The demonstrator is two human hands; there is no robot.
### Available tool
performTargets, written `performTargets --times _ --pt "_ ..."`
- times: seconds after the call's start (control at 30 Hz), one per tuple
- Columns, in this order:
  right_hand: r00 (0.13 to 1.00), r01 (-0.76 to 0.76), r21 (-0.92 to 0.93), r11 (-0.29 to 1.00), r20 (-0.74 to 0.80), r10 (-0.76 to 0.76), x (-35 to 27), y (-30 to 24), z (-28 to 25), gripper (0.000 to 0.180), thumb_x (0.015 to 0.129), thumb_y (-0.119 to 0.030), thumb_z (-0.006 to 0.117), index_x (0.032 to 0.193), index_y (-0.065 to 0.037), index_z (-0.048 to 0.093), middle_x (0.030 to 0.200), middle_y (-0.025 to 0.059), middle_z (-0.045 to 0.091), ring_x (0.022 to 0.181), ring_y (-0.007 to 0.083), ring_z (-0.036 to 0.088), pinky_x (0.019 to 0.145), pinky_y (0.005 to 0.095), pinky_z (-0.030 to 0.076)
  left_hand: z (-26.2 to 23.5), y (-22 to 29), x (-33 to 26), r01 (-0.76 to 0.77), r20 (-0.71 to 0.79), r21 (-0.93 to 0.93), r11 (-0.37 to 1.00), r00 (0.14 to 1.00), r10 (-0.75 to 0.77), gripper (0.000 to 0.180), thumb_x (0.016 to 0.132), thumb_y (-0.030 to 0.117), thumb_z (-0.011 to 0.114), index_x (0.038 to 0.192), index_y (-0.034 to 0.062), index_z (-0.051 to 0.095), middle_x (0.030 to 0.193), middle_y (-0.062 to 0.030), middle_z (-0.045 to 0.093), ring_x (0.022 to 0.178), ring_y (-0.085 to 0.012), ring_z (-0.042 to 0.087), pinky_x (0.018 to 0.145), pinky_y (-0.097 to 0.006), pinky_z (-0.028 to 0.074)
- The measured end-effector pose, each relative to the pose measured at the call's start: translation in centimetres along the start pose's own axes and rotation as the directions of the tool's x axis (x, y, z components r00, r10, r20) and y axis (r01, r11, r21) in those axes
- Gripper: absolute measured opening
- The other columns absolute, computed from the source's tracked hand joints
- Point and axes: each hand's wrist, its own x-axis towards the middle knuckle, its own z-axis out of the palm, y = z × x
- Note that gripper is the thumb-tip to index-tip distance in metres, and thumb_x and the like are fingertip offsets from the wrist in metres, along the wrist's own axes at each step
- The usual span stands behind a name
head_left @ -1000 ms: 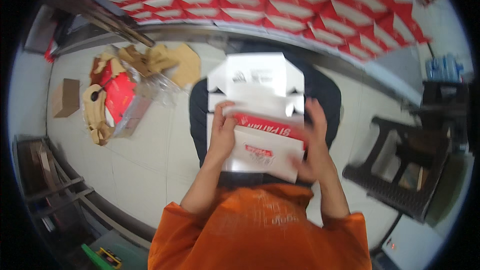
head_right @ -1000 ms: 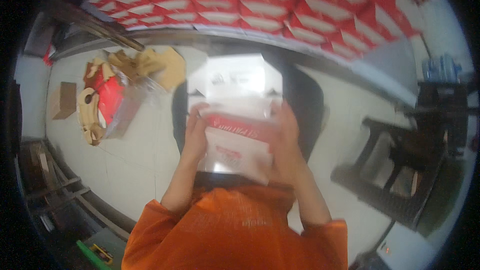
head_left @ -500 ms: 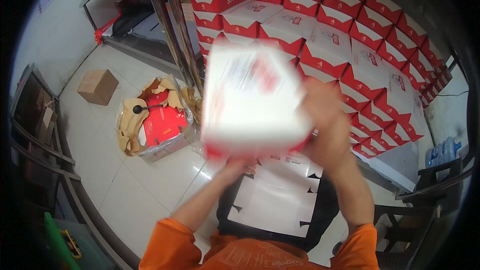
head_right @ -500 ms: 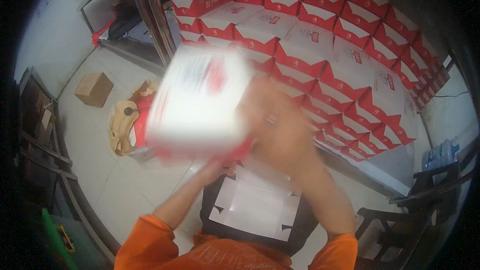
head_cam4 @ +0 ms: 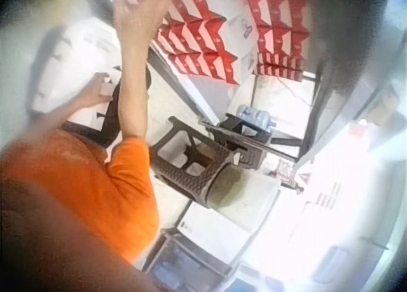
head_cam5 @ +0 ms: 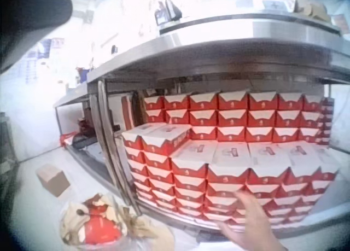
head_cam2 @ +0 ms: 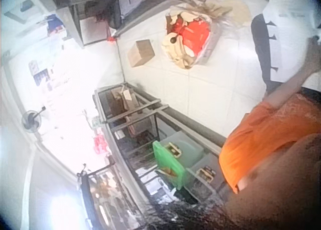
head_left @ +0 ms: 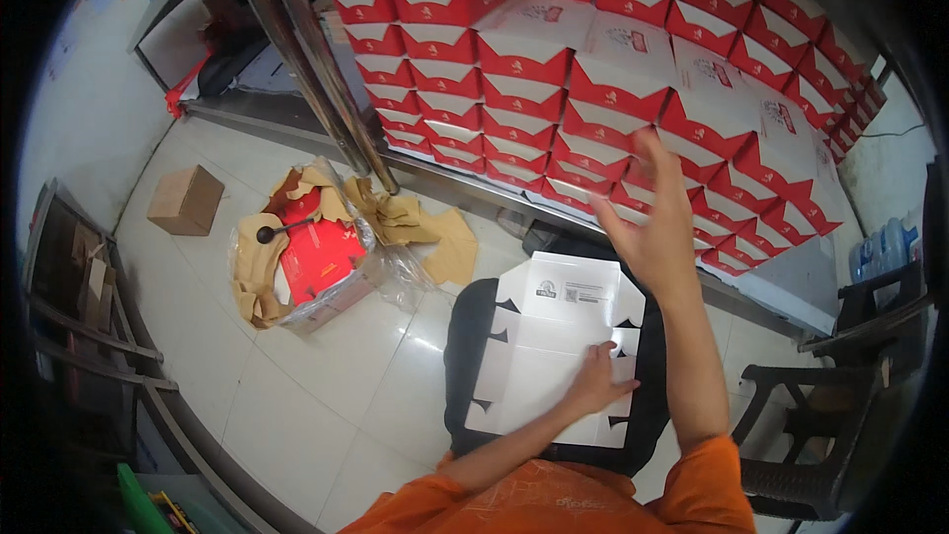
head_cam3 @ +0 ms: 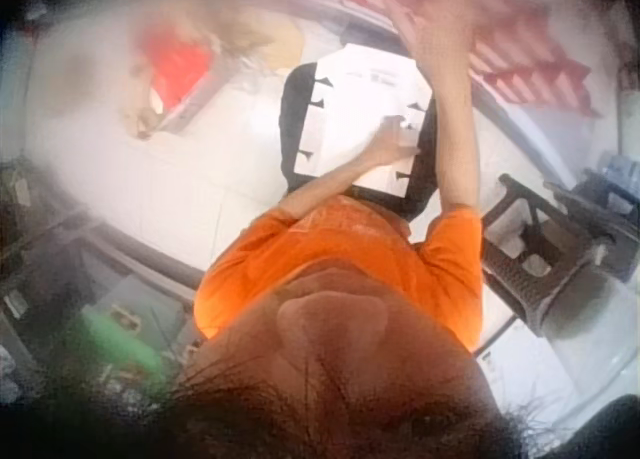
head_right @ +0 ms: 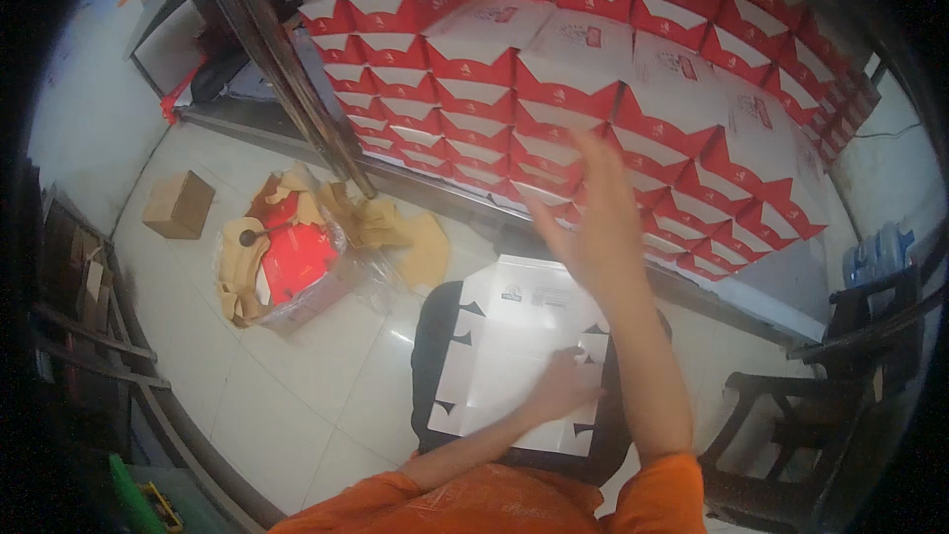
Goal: The person folds red and white paper food boxes and stacks them on a shelf. Then the person retrieves a receipt, opens a cooler to take out white buns, and assembles a meal by placing fried chicken and scrambled eggs into a box.
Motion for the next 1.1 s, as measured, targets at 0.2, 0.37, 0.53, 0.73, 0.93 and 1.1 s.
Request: performTargets --times 0.2,0.37,0.53,0.73,0.93,1.1 --pt "0.673 -0.735 0.189 0.651 0.095 0.733 -20.2 5.1 -7.7 0.036 0.084 -0.007 0.072 0.117 -0.004 0.058 0.097 0.0083 0.064 0.084 0.0155 0.061 0.077 0.0294 0.049 -4.3 -1.5 0.2 0.244 0.489 -0.378 0.893 0.872 -0.031 0.016 0.090 0.013 0.064 0.091 -0.0028 0.066 0.075 -0.0072 0.065 0.066 -0.0145 0.062 0.065 -0.030 0.053" --pt "0.748 -0.532 0.683 0.501 0.103 0.655 -27.3 -1.1 -9.5 0.021 0.079 -0.005 0.075 0.094 0.003 0.064 0.089 0.0119 0.063 0.077 0.0150 0.060 0.065 0.0256 0.048 -9.3 2.4 -0.9 0.433 0.364 -0.857 0.280 0.892 -0.266 0.015 0.094 0.012 0.053 0.101 0.0022 0.062 0.083 -0.0069 0.066 0.070 -0.0122 0.062 0.064 -0.028 0.053" --pt "0.957 -0.276 0.153 0.949 0.131 0.258 -22.9 -2.9 -11.6 0.027 0.070 -0.006 0.082 0.094 0.002 0.072 0.097 0.0166 0.067 0.081 0.0250 0.068 0.066 0.0296 0.055 -11.5 9.6 -0.6 0.018 0.024 -0.765 0.644 1.000 0.001 0.018 0.100 0.005 0.049 0.117 -0.0014 0.046 0.102 -0.0113 0.065 0.087 -0.0141 0.067 0.070 -0.028 0.055" --pt "0.852 -0.519 0.140 0.843 0.170 0.496 -21.0 -2.3 -10.3 0.023 0.074 0.000 0.080 0.095 -0.002 0.069 0.099 0.0137 0.068 0.080 0.0183 0.067 0.069 0.0276 0.055 -10.1 9.7 -1.1 -0.367 -0.028 -0.059 0.928 0.930 0.366 0.033 0.090 0.006 0.066 0.112 -0.0059 0.044 0.083 -0.0157 0.068 0.057 -0.0337 0.067 0.055 -0.035 0.055" --pt "0.780 -0.624 0.467 0.627 0.330 0.531 -22.6 -1.3 -9.9 0.045 0.090 -0.037 0.072 0.078 -0.010 0.038 0.072 -0.0015 0.041 0.065 0.0088 0.041 0.061 0.0229 0.036 -13.1 13.1 -2.3 -0.317 0.275 -0.155 0.936 0.896 0.349 0.060 0.079 0.009 0.075 0.132 0.0007 0.048 0.105 -0.0212 0.066 0.093 -0.0411 0.063 0.082 -0.043 0.051" --pt "0.671 -0.650 0.618 0.442 0.195 0.715 -20.3 -0.6 -9.9 0.041 0.097 -0.015 0.061 0.133 0.000 0.049 0.089 0.0040 0.064 0.069 0.0052 0.054 0.058 0.0200 0.040 -16.3 10.2 -2.9 -0.130 0.244 -0.300 0.945 0.947 0.208 0.011 0.082 0.005 0.068 0.091 -0.0017 0.069 0.063 -0.0097 0.060 0.053 -0.0180 0.054 0.055 -0.029 0.046"
